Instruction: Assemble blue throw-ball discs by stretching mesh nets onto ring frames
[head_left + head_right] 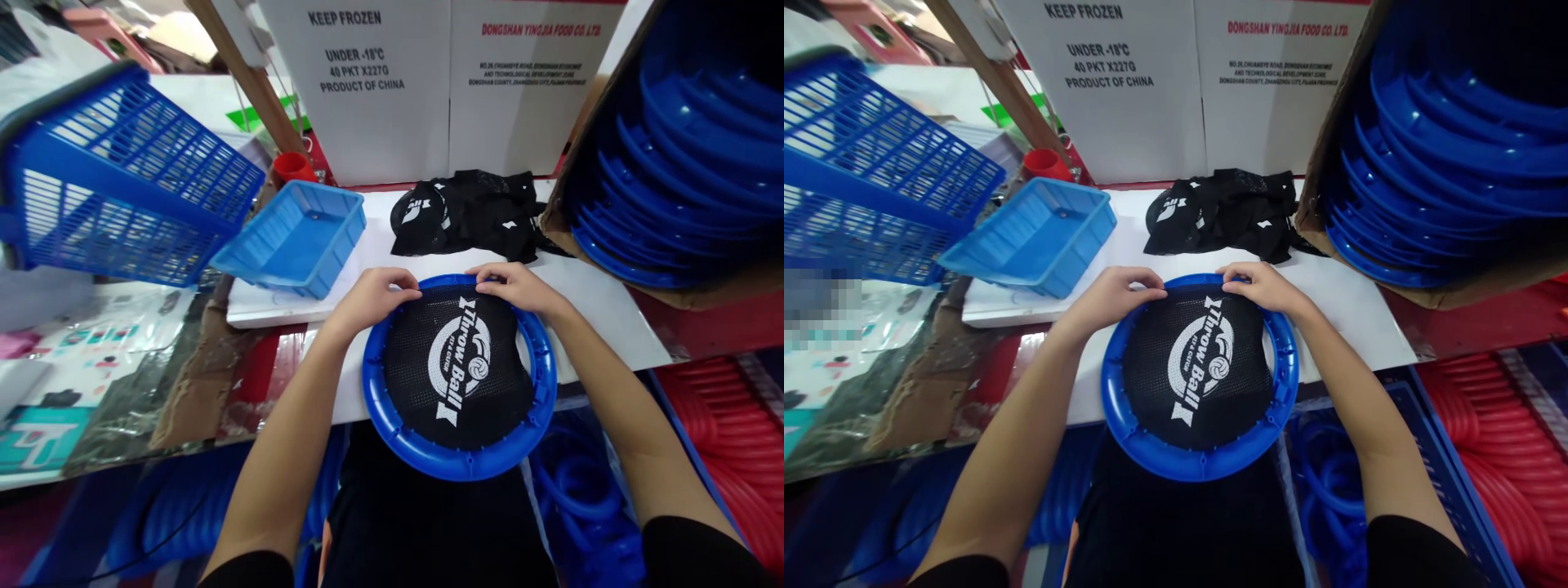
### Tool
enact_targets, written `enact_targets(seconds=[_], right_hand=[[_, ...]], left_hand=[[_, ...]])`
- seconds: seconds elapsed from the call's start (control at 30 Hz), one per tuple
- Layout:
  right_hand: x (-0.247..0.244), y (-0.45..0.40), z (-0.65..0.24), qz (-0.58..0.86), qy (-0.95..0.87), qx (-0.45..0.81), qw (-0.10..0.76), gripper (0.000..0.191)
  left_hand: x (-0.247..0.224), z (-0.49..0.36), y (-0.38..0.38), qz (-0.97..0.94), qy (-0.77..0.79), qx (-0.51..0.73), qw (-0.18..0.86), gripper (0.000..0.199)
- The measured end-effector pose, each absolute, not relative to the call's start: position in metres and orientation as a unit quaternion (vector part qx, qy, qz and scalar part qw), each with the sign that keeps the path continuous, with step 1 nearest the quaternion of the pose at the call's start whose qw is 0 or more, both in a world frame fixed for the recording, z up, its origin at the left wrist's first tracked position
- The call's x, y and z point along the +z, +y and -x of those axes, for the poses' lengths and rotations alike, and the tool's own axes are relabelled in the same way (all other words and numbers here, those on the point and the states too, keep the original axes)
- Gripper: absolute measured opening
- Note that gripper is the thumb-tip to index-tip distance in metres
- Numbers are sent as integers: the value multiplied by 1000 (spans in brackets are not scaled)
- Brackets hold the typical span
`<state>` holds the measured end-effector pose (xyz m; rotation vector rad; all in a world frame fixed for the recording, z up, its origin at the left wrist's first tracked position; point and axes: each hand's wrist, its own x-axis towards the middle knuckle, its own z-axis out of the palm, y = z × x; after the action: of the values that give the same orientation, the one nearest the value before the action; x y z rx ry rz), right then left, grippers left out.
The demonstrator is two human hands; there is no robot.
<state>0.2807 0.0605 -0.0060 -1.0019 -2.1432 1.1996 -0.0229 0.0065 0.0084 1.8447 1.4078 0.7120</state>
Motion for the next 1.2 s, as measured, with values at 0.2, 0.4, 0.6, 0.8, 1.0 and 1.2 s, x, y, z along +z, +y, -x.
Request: enact_targets(seconds=[0.2,0.4,0.6,0.8,1.0,1.2], right_hand=[[-6,63,-282,369,-792,430,228,17],[-6,64,-282,365,-807,407,223,20],[-8,63,-282,369,-818,376,232,19],[-6,64,-284,365,-826,372,216,17],[-6,65,-283,349,-842,353,213,18],[-9,64,-281,341,-864,296,225,21]], left_hand=[[-1,25,14,-698,531,297,377,11],[-8,17,13,-684,534,338,363,9],[-12,15,15,-672,537,347,373,11],[-10,30,20,-672,525,301,428,10],[-9,28,19,-689,516,296,415,12],[-13,19,18,-718,517,324,335,11]])
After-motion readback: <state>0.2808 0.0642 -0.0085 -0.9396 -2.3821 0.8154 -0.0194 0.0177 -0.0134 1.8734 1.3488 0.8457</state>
